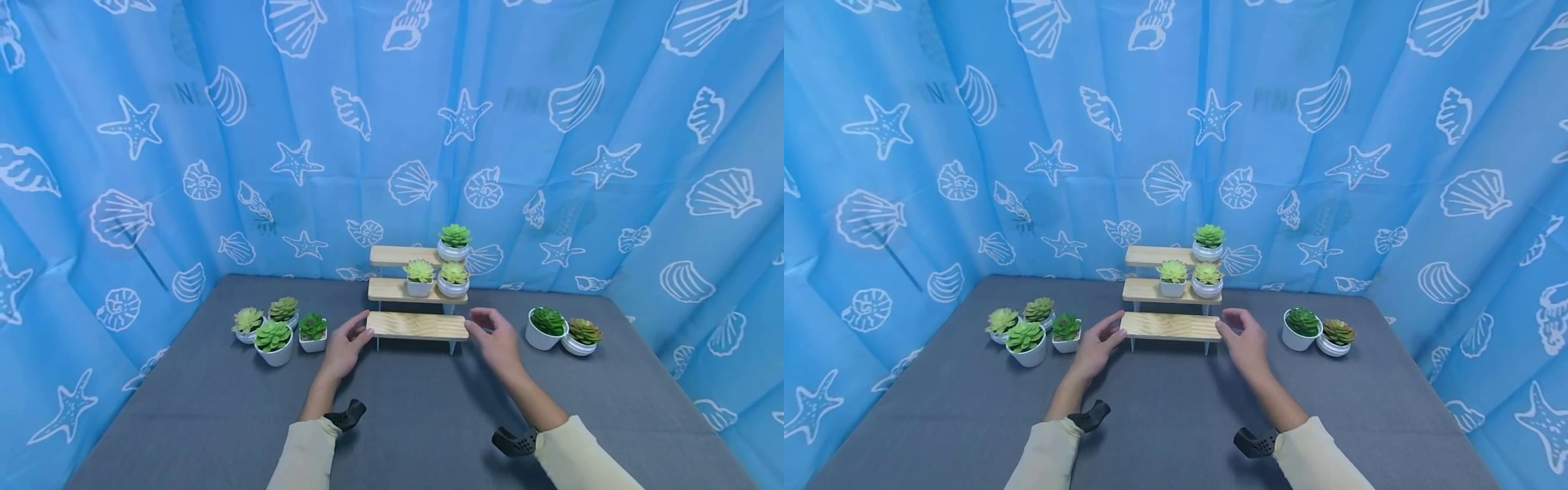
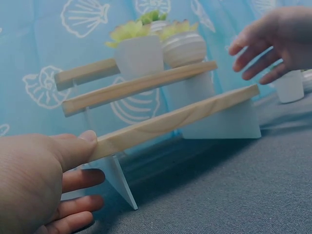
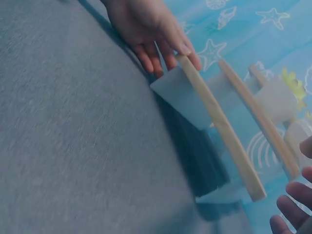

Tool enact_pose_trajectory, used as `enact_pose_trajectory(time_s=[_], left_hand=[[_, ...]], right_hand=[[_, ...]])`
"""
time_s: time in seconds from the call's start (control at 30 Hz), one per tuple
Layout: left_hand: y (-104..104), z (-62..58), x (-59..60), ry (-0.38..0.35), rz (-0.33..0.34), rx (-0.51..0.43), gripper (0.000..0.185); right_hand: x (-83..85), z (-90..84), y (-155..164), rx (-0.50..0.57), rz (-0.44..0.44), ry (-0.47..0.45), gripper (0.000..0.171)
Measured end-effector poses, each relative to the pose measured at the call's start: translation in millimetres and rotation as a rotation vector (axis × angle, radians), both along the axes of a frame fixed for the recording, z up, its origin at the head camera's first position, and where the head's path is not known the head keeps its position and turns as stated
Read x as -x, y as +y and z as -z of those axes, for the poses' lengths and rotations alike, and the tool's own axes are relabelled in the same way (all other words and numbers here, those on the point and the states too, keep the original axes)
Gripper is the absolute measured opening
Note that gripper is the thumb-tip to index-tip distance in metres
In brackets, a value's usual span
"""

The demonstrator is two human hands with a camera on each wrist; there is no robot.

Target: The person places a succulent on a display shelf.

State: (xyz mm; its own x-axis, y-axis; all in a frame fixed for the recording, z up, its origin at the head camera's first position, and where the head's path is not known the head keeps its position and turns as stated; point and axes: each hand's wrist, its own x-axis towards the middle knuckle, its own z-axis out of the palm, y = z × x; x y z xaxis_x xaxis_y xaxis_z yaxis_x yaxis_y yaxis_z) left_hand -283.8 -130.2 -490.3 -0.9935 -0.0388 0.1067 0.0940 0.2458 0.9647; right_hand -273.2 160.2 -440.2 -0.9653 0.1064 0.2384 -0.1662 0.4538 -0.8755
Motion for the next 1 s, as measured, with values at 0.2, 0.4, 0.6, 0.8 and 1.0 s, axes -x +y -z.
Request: enact_pose_trajectory(time_s=[0.2, 0.4, 0.6, 0.8, 1.0], left_hand=[[0.5, 0.8, 0.0, 0.003, -0.006, 0.009, 0.046], [0.6, 0.7, 0.1, -0.007, -0.007, 0.015, 0.046], [-0.2, 0.9, 0.1, -0.024, -0.014, 0.011, 0.047], [0.0, 1.4, 0.4, -0.020, -0.022, 0.013, 0.046], [1.1, 0.9, -0.6, -0.012, -0.011, 0.015, 0.046]], right_hand=[[-4.2, 5.5, 13.7, -0.051, -0.002, -0.028, 0.026], [-10.1, 13.2, 31.8, -0.104, 0.028, -0.035, 0.025], [-18.1, 17.4, 51.8, -0.183, 0.039, -0.007, 0.024], [-26.7, 23.8, 70.2, -0.151, 0.085, 0.055, 0.024], [-35.9, 27.0, 81.5, -0.038, 0.179, 0.071, 0.027]])
